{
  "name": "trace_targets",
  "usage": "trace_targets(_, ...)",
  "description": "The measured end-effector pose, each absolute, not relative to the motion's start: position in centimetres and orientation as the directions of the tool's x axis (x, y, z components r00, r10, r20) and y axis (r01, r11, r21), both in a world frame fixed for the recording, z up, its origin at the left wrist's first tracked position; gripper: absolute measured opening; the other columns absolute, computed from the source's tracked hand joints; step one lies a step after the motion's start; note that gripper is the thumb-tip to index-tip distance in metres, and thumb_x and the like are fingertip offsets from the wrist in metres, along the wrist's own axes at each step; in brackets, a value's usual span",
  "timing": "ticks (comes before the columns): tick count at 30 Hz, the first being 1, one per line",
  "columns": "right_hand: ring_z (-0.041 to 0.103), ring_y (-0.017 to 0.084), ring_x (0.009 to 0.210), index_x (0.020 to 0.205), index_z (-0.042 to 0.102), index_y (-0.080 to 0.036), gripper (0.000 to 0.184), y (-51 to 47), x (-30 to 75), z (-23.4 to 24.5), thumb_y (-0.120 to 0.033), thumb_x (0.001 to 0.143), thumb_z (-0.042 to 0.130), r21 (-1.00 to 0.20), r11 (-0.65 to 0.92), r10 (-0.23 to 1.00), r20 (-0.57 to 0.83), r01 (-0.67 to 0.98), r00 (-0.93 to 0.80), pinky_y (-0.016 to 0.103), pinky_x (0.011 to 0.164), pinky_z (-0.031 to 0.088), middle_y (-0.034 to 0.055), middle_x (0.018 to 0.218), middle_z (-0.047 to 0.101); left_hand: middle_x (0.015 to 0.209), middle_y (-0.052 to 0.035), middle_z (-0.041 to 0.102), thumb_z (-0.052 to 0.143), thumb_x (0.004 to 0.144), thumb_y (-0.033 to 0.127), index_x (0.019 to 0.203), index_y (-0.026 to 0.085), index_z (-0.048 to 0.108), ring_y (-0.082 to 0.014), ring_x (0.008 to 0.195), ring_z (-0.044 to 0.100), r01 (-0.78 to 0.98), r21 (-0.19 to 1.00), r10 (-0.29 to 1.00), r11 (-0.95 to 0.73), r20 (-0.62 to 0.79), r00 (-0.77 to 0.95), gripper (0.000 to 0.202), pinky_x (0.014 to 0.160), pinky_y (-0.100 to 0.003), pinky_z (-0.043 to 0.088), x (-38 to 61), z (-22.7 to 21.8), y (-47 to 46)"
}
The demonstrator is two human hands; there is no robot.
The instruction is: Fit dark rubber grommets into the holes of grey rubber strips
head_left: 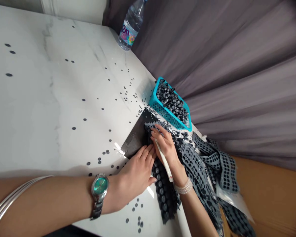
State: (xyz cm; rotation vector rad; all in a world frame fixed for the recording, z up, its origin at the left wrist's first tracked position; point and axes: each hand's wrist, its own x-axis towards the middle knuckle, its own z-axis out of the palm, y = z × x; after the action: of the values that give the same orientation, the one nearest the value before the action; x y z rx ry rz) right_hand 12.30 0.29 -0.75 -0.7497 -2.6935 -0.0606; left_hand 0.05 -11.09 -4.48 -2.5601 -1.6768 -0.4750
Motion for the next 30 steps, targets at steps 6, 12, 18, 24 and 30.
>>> trace_targets(6,0.046,0.025,0.133,0.109,0.061,-0.021,0.021,3.4,11.5,0.0,-0.021,0.097,0.044,-0.098,0.745,0.613,0.491,0.66,-0.619,0.047,0.103,0.047,0.0139,0.131,0.058,0.152,-0.0165,0.038,0.041,0.092,0.057,0.144,0.004,0.04,-0.0285,0.142,0.032,0.889,0.124,0.87,-0.441,0.304,0.389,0.074,0.116,-0.041,0.028,-0.1,-4.7,-11.1)
trace_targets(12,0.04,0.026,0.138,0.105,0.065,-0.023,0.017,2.6,12.3,0.7,-0.027,0.095,0.051,-0.177,0.7,0.682,0.454,0.692,-0.573,0.052,0.106,0.044,0.0088,0.133,0.059,0.153,-0.0157,0.037,0.041,0.092,0.056,0.144,0.005,0.041,-0.0289,0.142,0.031,0.896,0.078,0.859,-0.437,0.332,0.39,0.072,0.117,-0.042,0.026,-0.6,-4.3,-11.1)
trace_targets(18,0.052,0.023,0.127,0.11,0.065,-0.025,0.02,-1.5,15.0,-0.1,-0.022,0.094,0.053,-0.251,0.665,0.741,0.34,0.703,-0.579,0.045,0.102,0.048,0.0078,0.128,0.063,0.148,-0.0125,0.046,0.041,0.094,0.052,0.141,0.008,0.046,-0.0259,0.138,0.038,0.817,0.052,0.766,-0.574,0.387,0.513,0.065,0.117,-0.042,0.025,-0.8,-3.9,-11.5)
trace_targets(24,0.049,0.023,0.131,0.108,0.064,-0.024,0.019,-2.5,15.1,-1.0,-0.019,0.094,0.053,-0.254,0.711,0.701,0.327,0.656,-0.634,0.047,0.102,0.046,0.007,0.124,0.066,0.145,-0.0147,0.05,0.042,0.093,0.053,0.139,0.007,0.049,-0.0262,0.132,0.045,0.784,0.106,0.755,-0.612,0.371,0.54,0.066,0.114,-0.041,0.028,-0.8,-4.2,-11.3)
trace_targets(30,0.05,0.024,0.13,0.111,0.063,-0.024,0.021,-1.9,14.6,-1.0,-0.02,0.094,0.052,-0.176,0.754,0.651,0.339,0.634,-0.68,0.046,0.1,0.046,0.0087,0.127,0.064,0.142,-0.0143,0.053,0.048,0.09,0.055,0.137,0.006,0.051,-0.0277,0.13,0.048,0.763,0.144,0.753,-0.63,0.353,0.555,0.068,0.112,-0.041,0.03,-0.8,-4.0,-11.0)
